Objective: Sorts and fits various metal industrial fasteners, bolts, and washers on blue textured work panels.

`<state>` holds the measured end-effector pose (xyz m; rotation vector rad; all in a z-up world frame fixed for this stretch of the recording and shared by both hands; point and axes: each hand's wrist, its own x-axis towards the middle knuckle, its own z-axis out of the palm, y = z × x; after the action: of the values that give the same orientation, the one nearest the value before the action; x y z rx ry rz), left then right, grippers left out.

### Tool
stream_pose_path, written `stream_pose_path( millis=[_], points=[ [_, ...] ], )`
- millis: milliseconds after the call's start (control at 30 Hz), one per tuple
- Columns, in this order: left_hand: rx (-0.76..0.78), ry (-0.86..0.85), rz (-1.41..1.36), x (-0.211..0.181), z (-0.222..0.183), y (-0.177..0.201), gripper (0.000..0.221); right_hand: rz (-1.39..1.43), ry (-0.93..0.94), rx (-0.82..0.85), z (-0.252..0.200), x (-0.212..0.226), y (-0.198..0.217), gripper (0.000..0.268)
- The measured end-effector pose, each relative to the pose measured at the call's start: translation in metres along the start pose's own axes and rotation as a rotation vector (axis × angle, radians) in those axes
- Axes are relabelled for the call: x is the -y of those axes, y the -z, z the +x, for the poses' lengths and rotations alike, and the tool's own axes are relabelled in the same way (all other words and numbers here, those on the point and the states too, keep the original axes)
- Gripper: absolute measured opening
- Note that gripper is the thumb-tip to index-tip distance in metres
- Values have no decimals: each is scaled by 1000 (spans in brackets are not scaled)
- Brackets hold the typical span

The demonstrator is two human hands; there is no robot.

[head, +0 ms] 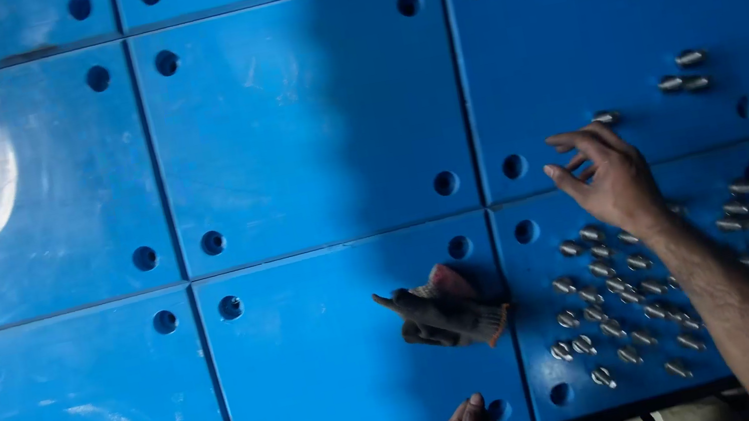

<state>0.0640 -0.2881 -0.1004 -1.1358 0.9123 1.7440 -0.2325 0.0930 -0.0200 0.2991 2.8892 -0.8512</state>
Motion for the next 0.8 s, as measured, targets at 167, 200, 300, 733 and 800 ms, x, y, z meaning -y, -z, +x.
stream_pose_path(
  millis=[167, 200, 300, 733, 800],
  points=[
    [-40, 79, 116, -14, -22, -87, 28, 16, -385, -128, -189, -115, 46, 29],
    [-33, 101, 139, -6, -29, -101, 28, 10, -416, -137, -212, -141, 65, 29],
    [71, 0, 171, 15, -56, -149, 30, -121, -530, -288, -254, -222, 106, 24],
    [-128, 5, 487, 55, -108, -253, 33, -278, -784, 196, -250, -347, 163, 54],
    [-151, 5, 497, 56, -107, -258, 32, -336, -714, 150, -260, -348, 152, 52]
  ],
)
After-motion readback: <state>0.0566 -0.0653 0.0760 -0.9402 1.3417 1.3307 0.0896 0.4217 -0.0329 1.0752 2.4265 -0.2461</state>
